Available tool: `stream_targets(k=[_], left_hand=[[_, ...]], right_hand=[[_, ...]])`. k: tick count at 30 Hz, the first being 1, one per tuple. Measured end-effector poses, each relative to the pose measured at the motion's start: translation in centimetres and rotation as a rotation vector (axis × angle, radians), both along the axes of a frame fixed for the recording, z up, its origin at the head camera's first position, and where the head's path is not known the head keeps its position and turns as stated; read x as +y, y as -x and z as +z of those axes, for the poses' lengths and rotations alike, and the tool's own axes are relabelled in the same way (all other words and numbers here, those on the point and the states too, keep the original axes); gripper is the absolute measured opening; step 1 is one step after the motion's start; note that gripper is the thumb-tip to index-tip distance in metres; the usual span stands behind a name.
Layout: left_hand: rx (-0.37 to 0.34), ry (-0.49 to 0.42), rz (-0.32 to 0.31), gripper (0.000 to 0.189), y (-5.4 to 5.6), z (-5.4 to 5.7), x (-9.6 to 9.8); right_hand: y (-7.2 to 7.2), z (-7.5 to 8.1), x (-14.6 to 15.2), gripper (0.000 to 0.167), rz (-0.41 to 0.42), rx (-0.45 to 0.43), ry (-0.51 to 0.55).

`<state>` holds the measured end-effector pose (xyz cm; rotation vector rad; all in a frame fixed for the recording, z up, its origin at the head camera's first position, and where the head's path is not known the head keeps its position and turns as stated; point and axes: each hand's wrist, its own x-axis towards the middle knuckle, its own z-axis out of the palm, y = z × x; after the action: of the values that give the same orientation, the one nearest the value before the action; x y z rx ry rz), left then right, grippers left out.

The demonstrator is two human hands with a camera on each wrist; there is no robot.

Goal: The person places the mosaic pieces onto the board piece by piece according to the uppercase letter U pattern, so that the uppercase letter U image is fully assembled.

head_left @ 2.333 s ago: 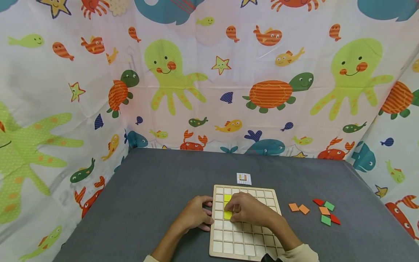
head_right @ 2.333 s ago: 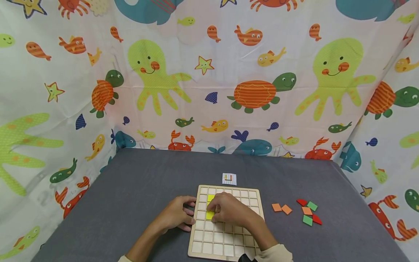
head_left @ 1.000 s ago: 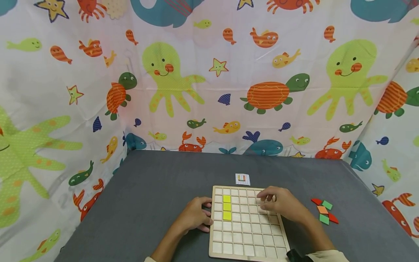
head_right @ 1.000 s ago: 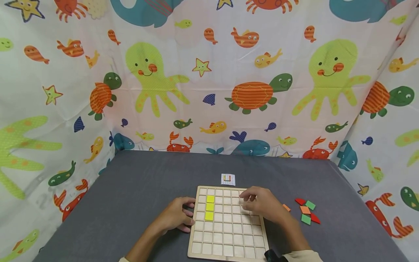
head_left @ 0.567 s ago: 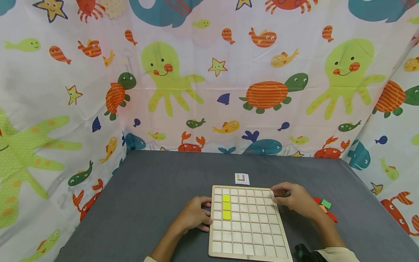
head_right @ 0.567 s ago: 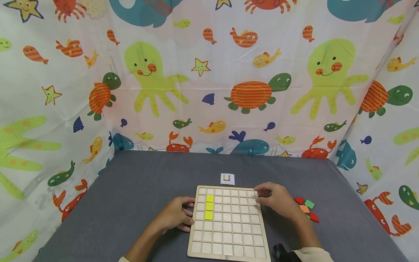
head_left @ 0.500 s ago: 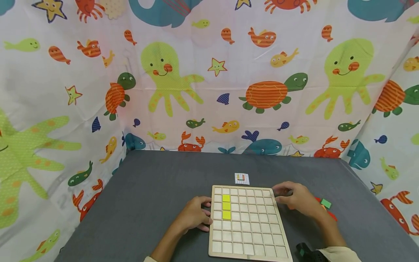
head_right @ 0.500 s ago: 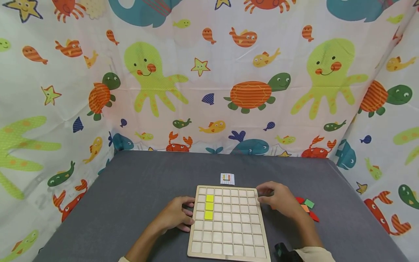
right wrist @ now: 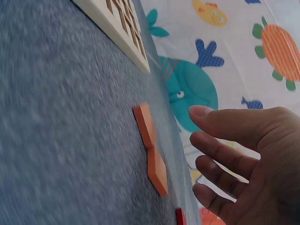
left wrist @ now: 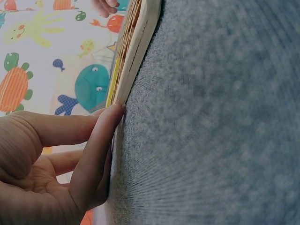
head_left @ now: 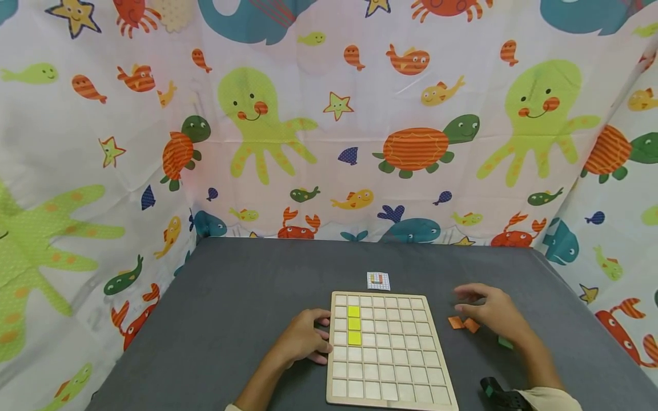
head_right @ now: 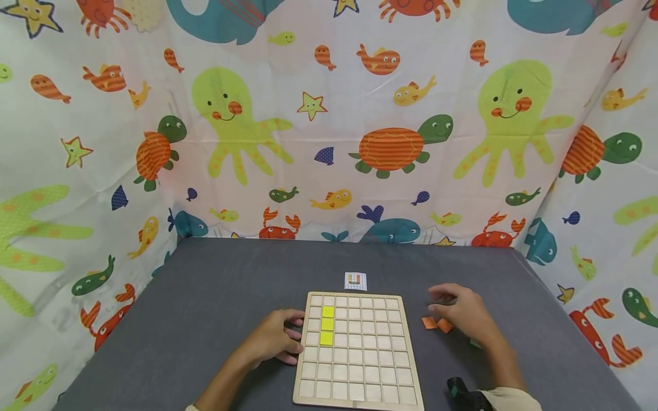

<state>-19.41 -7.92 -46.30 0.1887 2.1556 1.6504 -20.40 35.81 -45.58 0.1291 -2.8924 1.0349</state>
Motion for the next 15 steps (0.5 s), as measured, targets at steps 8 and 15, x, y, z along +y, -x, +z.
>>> stream_targets(k=[8,15], left_hand=[[0.027,-0.027,-0.012,0.076,-0.2,0.0,0.0],[0.024,-0.025,-0.005,0.075,-0.2,-0.1,0.0]], right_hand=[[-0.1,-0.1,2.5,0.051,-0.068,-0.062,-0.050],[-0.5,-0.1,4.3,0.054,-0.101,-0.102,-0.073]])
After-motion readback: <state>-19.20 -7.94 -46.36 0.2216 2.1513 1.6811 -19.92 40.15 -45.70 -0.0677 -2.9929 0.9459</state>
